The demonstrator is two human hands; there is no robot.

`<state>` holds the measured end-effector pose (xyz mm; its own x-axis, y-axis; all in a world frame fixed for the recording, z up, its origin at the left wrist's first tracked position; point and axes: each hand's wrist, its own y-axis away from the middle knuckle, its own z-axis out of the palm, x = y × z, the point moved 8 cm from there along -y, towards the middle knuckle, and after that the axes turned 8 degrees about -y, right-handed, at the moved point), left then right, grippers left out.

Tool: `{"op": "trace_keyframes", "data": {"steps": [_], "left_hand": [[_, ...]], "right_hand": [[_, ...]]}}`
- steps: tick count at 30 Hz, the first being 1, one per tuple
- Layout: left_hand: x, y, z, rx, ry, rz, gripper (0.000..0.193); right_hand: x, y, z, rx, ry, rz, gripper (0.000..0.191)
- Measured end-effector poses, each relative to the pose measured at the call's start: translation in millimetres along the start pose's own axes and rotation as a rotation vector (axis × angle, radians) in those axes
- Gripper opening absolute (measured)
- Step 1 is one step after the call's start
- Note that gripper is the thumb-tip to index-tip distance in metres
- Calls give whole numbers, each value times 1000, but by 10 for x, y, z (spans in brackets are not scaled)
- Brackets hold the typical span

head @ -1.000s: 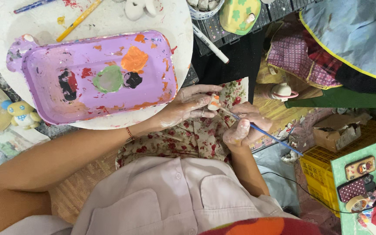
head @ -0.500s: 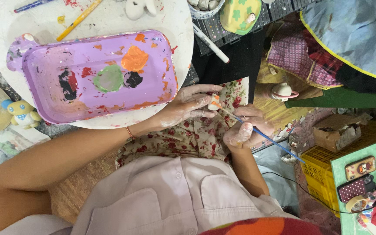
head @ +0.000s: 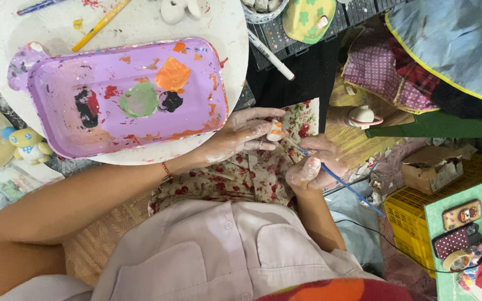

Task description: The person paints a small white ceramic figurine with orange paint using a fine brush. They repeatedly dip the brush into a purple paint palette and apply paint to the figurine's surface while holding it steady with the other hand.

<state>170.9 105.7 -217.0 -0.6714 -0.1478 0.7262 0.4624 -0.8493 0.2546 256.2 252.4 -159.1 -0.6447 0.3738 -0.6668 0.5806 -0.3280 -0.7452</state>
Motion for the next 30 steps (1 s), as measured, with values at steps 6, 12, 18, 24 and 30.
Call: {"op": "trace_keyframes", "data": {"steps": [6,12,18,24,30], "left_hand": [[-6,-7,-6,-5,9,30,52],[12,-4,-5,-6,0,26,52],[12,4,-9,30,-28,6,51],[16,4,-11,16,-16,7,52],[11,-5,-10,8,10,13,52]], "right_hand": [[-20,-7,15,13,-44,-15,40],[-46,-28,23,-13,-27,-10,40],[-46,-19,31,-7,-1,-6,41],[0,-11,-18,35,-56,64,35],[-33,7,60,-32,-19,-30,36]]}}
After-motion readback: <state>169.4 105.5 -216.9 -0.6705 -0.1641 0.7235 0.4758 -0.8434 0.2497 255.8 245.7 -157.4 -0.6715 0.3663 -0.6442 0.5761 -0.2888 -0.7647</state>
